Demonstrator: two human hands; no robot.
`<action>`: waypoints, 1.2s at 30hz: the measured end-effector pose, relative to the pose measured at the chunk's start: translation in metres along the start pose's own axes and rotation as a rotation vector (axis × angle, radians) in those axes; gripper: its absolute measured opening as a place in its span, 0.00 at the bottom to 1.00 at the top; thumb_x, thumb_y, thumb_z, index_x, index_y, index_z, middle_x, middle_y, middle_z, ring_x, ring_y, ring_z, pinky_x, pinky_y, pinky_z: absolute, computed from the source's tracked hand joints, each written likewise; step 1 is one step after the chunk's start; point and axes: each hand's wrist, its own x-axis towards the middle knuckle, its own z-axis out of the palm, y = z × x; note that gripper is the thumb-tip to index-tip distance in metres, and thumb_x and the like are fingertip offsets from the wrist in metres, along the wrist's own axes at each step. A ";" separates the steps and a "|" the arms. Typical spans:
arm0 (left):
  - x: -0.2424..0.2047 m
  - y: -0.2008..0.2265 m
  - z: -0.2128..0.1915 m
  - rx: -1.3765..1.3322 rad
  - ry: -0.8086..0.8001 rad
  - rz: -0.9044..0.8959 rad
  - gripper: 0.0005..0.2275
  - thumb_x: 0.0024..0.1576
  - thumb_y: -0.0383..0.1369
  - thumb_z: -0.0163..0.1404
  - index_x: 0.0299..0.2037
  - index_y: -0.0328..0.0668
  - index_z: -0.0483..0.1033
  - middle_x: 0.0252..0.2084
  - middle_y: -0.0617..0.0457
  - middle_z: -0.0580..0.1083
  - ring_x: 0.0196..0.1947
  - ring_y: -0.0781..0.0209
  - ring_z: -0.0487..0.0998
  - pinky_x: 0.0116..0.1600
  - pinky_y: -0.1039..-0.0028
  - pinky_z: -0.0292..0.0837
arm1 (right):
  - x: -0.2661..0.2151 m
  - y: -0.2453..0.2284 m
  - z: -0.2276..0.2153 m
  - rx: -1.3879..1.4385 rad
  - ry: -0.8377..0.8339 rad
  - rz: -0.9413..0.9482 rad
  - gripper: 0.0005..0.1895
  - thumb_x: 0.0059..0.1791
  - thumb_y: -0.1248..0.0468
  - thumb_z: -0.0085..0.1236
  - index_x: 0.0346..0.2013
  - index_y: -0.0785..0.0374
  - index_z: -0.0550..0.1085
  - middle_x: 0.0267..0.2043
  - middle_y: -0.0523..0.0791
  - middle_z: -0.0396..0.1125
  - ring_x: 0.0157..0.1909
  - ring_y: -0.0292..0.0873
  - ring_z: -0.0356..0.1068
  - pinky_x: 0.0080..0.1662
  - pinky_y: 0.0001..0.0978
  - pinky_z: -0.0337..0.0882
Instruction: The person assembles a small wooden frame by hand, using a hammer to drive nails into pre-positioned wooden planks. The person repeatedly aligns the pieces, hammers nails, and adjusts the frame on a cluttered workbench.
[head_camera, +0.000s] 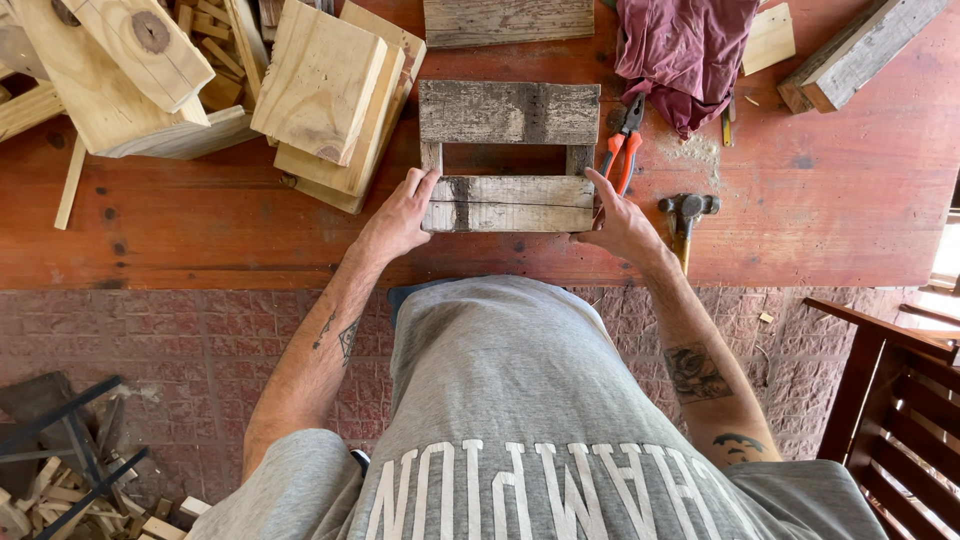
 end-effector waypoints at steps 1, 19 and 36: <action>-0.001 0.003 -0.003 -0.014 0.000 -0.003 0.54 0.45 0.14 0.71 0.85 0.27 0.55 0.70 0.29 0.61 0.63 0.15 0.81 0.75 0.40 0.83 | 0.001 0.001 0.000 -0.003 -0.010 0.003 0.69 0.48 0.59 0.84 0.95 0.43 0.48 0.60 0.66 0.76 0.58 0.72 0.82 0.64 0.73 0.79; -0.010 0.018 -0.025 0.132 -0.008 -0.038 0.57 0.45 0.34 0.82 0.86 0.36 0.59 0.74 0.35 0.62 0.67 0.27 0.78 0.69 0.41 0.87 | -0.005 -0.013 -0.009 -0.003 -0.032 0.007 0.68 0.48 0.60 0.83 0.95 0.44 0.47 0.64 0.69 0.74 0.62 0.77 0.79 0.69 0.81 0.73; 0.138 0.128 0.105 0.477 0.055 0.184 0.59 0.47 0.76 0.62 0.79 0.34 0.65 0.63 0.41 0.76 0.65 0.46 0.77 0.65 0.52 0.69 | -0.080 0.131 -0.014 -0.227 0.461 0.290 0.28 0.69 0.42 0.62 0.71 0.59 0.71 0.55 0.53 0.70 0.58 0.61 0.78 0.61 0.58 0.79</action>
